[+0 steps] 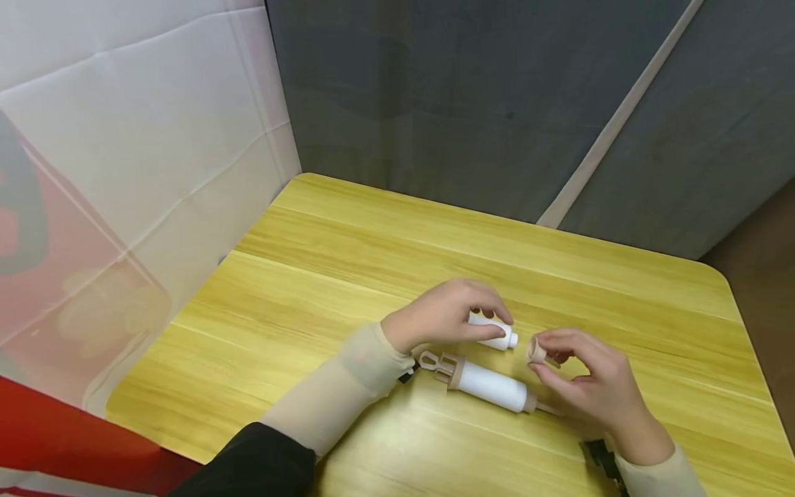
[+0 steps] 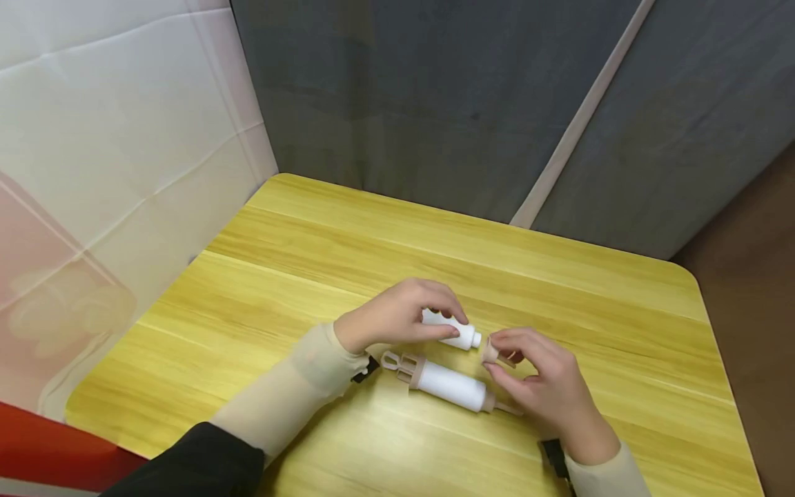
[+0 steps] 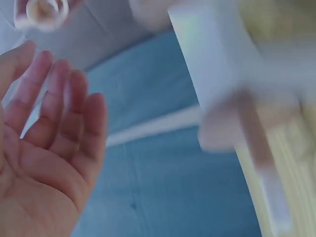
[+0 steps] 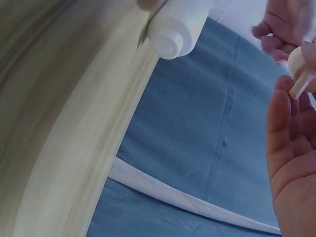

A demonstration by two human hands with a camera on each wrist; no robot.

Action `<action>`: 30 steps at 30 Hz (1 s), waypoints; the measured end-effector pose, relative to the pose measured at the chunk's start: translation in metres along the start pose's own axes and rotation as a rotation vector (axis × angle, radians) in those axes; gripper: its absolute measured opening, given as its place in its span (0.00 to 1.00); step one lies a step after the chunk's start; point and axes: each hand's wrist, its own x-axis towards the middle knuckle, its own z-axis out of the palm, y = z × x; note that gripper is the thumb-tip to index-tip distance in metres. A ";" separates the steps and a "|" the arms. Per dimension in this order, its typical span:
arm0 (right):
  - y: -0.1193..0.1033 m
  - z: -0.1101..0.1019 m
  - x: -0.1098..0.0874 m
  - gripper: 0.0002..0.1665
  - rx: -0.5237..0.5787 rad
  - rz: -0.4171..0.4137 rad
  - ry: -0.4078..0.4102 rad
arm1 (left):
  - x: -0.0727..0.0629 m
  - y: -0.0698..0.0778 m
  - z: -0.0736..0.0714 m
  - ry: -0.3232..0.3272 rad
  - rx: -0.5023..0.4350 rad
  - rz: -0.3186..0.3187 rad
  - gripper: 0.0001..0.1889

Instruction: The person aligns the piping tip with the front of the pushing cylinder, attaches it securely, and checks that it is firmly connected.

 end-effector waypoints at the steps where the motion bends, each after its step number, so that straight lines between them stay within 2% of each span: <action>1: 0.001 -0.001 -0.001 0.24 -0.013 0.010 0.005 | -0.001 -0.004 -0.002 -0.007 0.014 -0.033 0.09; 4: 0.003 -0.004 -0.006 0.26 -0.065 0.064 0.012 | -0.003 -0.016 -0.004 -0.069 0.053 -0.148 0.14; 6: 0.005 -0.006 -0.009 0.28 -0.090 0.101 0.015 | -0.005 -0.024 -0.001 -0.142 0.069 -0.222 0.19; 10: 0.012 -0.007 -0.016 0.29 -0.106 0.167 0.021 | -0.010 -0.037 0.007 -0.304 0.072 -0.386 0.36; 13: 0.017 -0.007 -0.020 0.28 -0.093 0.208 0.021 | -0.014 -0.043 0.009 -0.357 0.073 -0.462 0.42; 15: 0.020 -0.008 -0.023 0.25 -0.077 0.231 0.022 | -0.017 -0.046 0.009 -0.353 0.075 -0.468 0.40; 19: 0.023 -0.009 -0.025 0.13 -0.063 0.272 0.024 | -0.019 -0.051 0.010 -0.311 0.084 -0.415 0.32; 23: 0.024 -0.010 -0.026 0.26 -0.081 0.300 0.021 | -0.019 -0.055 0.008 -0.277 0.091 -0.367 0.27; 25: 0.024 -0.010 -0.027 0.29 -0.080 0.303 0.026 | -0.019 -0.056 0.006 -0.261 0.077 -0.352 0.26; 30: 0.025 -0.010 -0.029 0.22 -0.048 0.289 0.042 | -0.018 -0.049 -0.003 -0.231 0.056 -0.286 0.25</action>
